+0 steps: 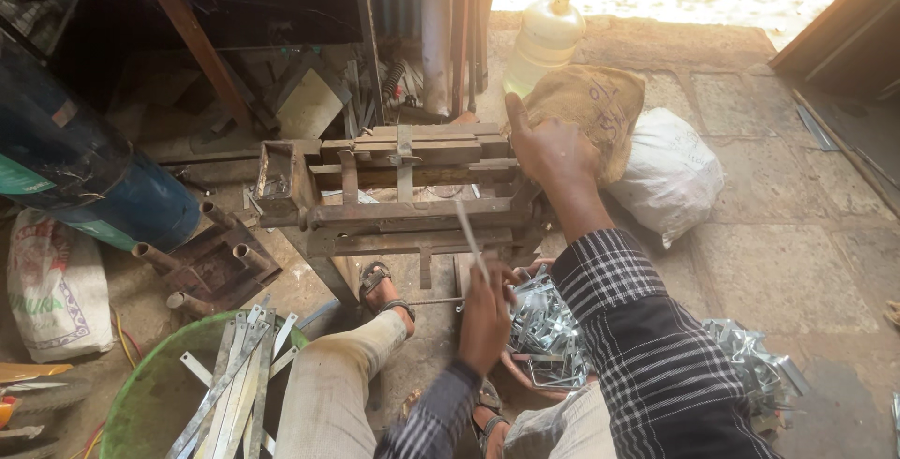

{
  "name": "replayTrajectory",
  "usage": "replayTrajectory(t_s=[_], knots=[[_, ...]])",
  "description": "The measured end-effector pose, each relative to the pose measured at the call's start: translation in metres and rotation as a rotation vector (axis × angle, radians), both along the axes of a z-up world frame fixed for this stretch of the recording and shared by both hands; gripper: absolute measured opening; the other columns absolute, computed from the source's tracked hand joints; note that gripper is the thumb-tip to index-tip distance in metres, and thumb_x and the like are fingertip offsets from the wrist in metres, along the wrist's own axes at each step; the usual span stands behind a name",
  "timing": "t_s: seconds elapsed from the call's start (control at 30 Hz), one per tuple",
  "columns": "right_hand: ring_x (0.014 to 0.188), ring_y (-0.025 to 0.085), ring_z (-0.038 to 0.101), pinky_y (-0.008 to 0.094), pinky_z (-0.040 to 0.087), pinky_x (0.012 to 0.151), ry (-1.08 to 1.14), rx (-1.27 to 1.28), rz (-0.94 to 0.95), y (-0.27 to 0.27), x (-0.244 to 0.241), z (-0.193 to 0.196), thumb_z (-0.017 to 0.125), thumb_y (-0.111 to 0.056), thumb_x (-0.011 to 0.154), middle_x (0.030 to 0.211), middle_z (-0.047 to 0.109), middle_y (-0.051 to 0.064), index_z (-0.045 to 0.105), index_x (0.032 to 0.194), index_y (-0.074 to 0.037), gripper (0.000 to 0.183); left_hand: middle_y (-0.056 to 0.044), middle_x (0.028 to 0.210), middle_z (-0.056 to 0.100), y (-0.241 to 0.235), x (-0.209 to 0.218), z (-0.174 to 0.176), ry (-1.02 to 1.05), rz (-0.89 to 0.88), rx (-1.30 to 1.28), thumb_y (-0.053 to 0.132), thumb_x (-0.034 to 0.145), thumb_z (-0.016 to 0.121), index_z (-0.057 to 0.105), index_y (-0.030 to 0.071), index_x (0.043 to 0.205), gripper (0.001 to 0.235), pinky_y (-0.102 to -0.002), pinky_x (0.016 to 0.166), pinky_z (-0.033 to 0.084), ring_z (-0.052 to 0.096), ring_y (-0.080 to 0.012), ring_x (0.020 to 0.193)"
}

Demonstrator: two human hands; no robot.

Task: The person is bending metal strips using a manual bending machine. They take a metal strip from a basin, insert it into the machine, pull a lever to form the piece, and then place the completed part into a bucket.

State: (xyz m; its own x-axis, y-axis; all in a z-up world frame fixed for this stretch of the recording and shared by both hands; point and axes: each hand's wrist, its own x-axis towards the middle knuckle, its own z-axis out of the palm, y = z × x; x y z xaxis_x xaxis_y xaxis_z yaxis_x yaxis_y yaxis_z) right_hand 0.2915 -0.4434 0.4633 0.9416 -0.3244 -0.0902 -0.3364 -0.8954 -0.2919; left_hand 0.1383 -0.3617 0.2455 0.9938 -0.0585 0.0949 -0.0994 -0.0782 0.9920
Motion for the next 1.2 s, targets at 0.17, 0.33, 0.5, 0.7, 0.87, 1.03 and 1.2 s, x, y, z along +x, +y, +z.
replayTrajectory(t_s=[0.17,0.33,0.5,0.7,0.87,1.03,1.2], knots=[[0.12,0.044,0.064,0.056,0.049,0.099,-0.022,0.014,-0.014,0.0,-0.002,0.0,0.016,-0.081,0.093,0.122,0.067,0.031,0.071,0.124,-0.001,0.101,-0.012,0.115,0.077,0.01,-0.052,-0.017,0.364,-0.295,-0.406,0.017,0.108,0.032,0.036,0.009,0.133,0.026,-0.026,0.055,0.054,0.061,-0.014,0.058],[0.121,0.044,0.064,0.055,0.048,0.101,-0.019,0.015,-0.02,0.0,-0.002,-0.001,0.017,-0.081,0.095,0.123,0.067,0.032,0.071,0.124,0.0,0.102,-0.021,0.108,0.074,0.014,-0.055,-0.023,0.58,-0.297,-0.58,0.022,0.111,0.03,0.04,0.004,0.124,0.024,-0.031,0.052,0.062,0.071,-0.02,0.06],[0.12,0.044,0.064,0.055,0.048,0.1,-0.028,0.017,-0.02,0.0,-0.001,0.0,0.018,-0.081,0.094,0.122,0.067,0.032,0.071,0.124,0.0,0.102,-0.021,0.107,0.075,0.011,-0.039,-0.02,0.579,-0.259,-0.557,0.022,0.11,0.03,0.041,0.005,0.121,0.023,-0.032,0.046,0.06,0.069,-0.0202,0.055],[0.117,0.04,0.068,0.053,0.053,0.096,0.008,0.018,-0.013,0.001,0.001,-0.001,0.017,-0.081,0.095,0.118,0.071,0.03,0.073,0.121,0.0,0.102,-0.017,0.107,0.077,0.007,0.004,-0.017,0.5,-0.227,-0.43,0.024,0.111,0.03,0.045,0.007,0.123,0.026,-0.027,0.044,0.056,0.068,-0.0156,0.054],[0.118,0.042,0.066,0.053,0.052,0.096,0.002,-0.012,-0.02,0.002,0.002,-0.001,0.017,-0.082,0.094,0.119,0.069,0.03,0.072,0.123,0.0,0.103,-0.015,0.108,0.077,0.008,0.018,-0.013,0.486,-0.256,-0.426,0.027,0.11,0.029,0.044,0.008,0.12,0.026,-0.024,0.044,0.054,0.067,-0.0141,0.055],[0.121,0.041,0.065,0.052,0.051,0.099,0.017,0.013,-0.032,0.002,0.0,0.001,0.017,-0.082,0.093,0.122,0.068,0.03,0.071,0.125,-0.001,0.103,-0.015,0.107,0.077,0.008,0.018,-0.015,0.49,-0.253,-0.43,0.027,0.111,0.029,0.045,0.006,0.119,0.027,-0.025,0.043,0.054,0.065,-0.0123,0.054],[0.123,0.04,0.064,0.052,0.048,0.103,0.049,-0.015,0.009,0.001,-0.012,-0.002,0.011,-0.08,0.095,0.125,0.069,0.026,0.072,0.126,-0.005,0.102,-0.015,0.106,0.077,0.013,0.019,-0.013,0.507,-0.258,-0.42,0.026,0.111,0.029,0.044,0.008,0.119,0.025,-0.025,0.042,0.052,0.063,-0.012,0.052]])
